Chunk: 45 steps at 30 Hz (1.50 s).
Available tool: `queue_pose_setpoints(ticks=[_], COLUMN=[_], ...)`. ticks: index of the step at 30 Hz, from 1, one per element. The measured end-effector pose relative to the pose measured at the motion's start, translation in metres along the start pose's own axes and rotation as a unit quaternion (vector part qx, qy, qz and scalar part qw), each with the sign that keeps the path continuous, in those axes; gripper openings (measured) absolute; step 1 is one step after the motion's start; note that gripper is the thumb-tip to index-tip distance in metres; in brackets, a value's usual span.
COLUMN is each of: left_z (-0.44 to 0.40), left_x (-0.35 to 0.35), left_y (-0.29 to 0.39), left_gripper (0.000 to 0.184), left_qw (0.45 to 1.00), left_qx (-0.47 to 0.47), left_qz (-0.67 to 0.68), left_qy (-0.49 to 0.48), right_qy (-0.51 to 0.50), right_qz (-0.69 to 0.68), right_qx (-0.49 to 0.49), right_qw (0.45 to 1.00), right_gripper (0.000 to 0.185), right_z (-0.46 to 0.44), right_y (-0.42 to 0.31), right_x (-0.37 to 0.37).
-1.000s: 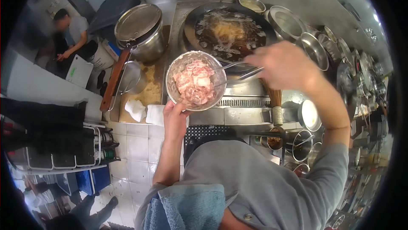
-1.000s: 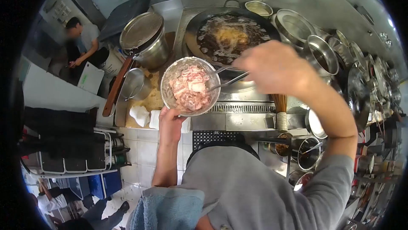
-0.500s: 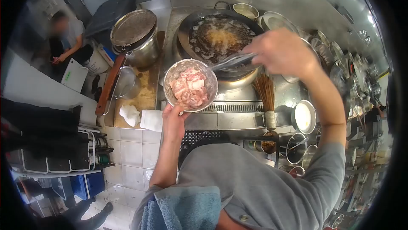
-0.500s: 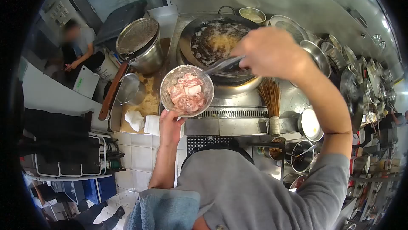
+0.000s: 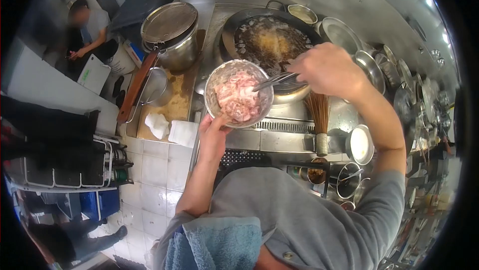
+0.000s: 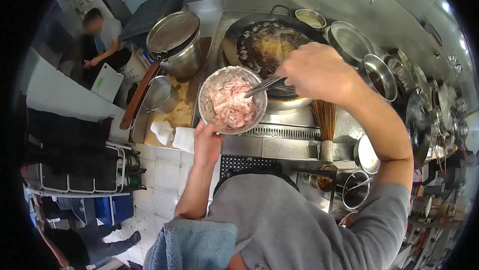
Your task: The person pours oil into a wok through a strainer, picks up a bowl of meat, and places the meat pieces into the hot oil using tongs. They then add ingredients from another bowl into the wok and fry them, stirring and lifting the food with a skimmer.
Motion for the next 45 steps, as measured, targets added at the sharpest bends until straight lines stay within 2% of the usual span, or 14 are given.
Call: queue_pose_setpoints(ticks=[6, 12, 16, 22, 24, 26, 28, 30, 34, 37, 40, 41, 43, 45], left_z=[0.003, 0.005, 0.005, 0.002, 0.000, 0.003, 0.005, 0.003, 0.003, 0.005, 0.007, 0.005, 0.002, -0.001], left_x=[0.015, 0.021, 0.020, 0.006, 0.002, 0.003, 0.008, 0.005, -0.001, 0.003, -0.002, -0.005, -0.010, -0.015], left_y=[0.013, 0.020, 0.017, 0.003, 0.000, 0.002, 0.007, 0.005, 0.002, 0.006, 0.006, 0.003, 0.000, -0.002], left_gripper=[0.032, 0.021, 0.031, 0.028, 0.021, 0.029, 0.033, 0.038, 0.037, 0.035, 0.034, 0.033, 0.029, 0.026], left_qw=[0.999, 0.998, 0.997, 1.000, 0.999, 1.000, 1.000, 1.000, 1.000, 0.999, 0.999, 0.999, 0.999, 0.999], left_qx=[0.016, 0.009, 0.011, -0.002, -0.006, -0.011, -0.013, -0.016, -0.017, -0.013, -0.009, -0.009, -0.007, -0.002], left_qz=[0.001, 0.010, 0.001, 0.011, 0.034, 0.024, 0.026, 0.016, 0.022, 0.033, 0.014, 0.000, -0.020, -0.046], left_qy=[-0.034, -0.067, -0.073, -0.027, -0.004, 0.000, 0.003, -0.004, 0.010, 0.017, 0.034, 0.035, 0.028, 0.020], right_qy=[0.043, 0.083, 0.108, 0.195, 0.165, 0.149, 0.066, -0.009, -0.142, -0.139, -0.105, -0.022, 0.047, 0.109], right_qz=[-0.053, -0.043, -0.011, -0.111, -0.069, 0.000, -0.049, -0.036, -0.076, -0.085, -0.127, -0.124, -0.119, -0.222], right_qx=[0.095, 0.097, 0.088, 0.121, 0.154, 0.214, 0.287, 0.286, 0.372, 0.415, 0.439, 0.458, 0.376, 0.299], right_qw=[0.993, 0.991, 0.990, 0.967, 0.972, 0.965, 0.954, 0.957, 0.914, 0.895, 0.883, 0.880, 0.918, 0.922], right_gripper=[0.021, 0.022, 0.023, 0.025, 0.025, 0.026, 0.027, 0.023, 0.025, 0.029, 0.034, 0.035, 0.035, 0.034], right_z=[0.034, 0.048, 0.059, 0.085, 0.081, 0.075, 0.063, 0.046, 0.030, 0.028, 0.039, 0.047, 0.050, 0.058], right_y=[0.030, 0.028, 0.034, 0.060, 0.076, 0.095, 0.132, 0.163, 0.216, 0.252, 0.273, 0.278, 0.262, 0.212], right_x=[-0.019, -0.051, -0.069, -0.117, -0.115, -0.097, -0.056, 0.001, 0.125, 0.193, 0.193, 0.176, 0.125, 0.069])
Point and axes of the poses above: each hand's wrist, its own z-axis away from the middle knuckle, its own x-axis out of the palm, y = z × x, the point moved 10 cm from there along -z, towards the middle knuckle, and after that the axes turned 12 degrees about -y, right-handed, at the moved point
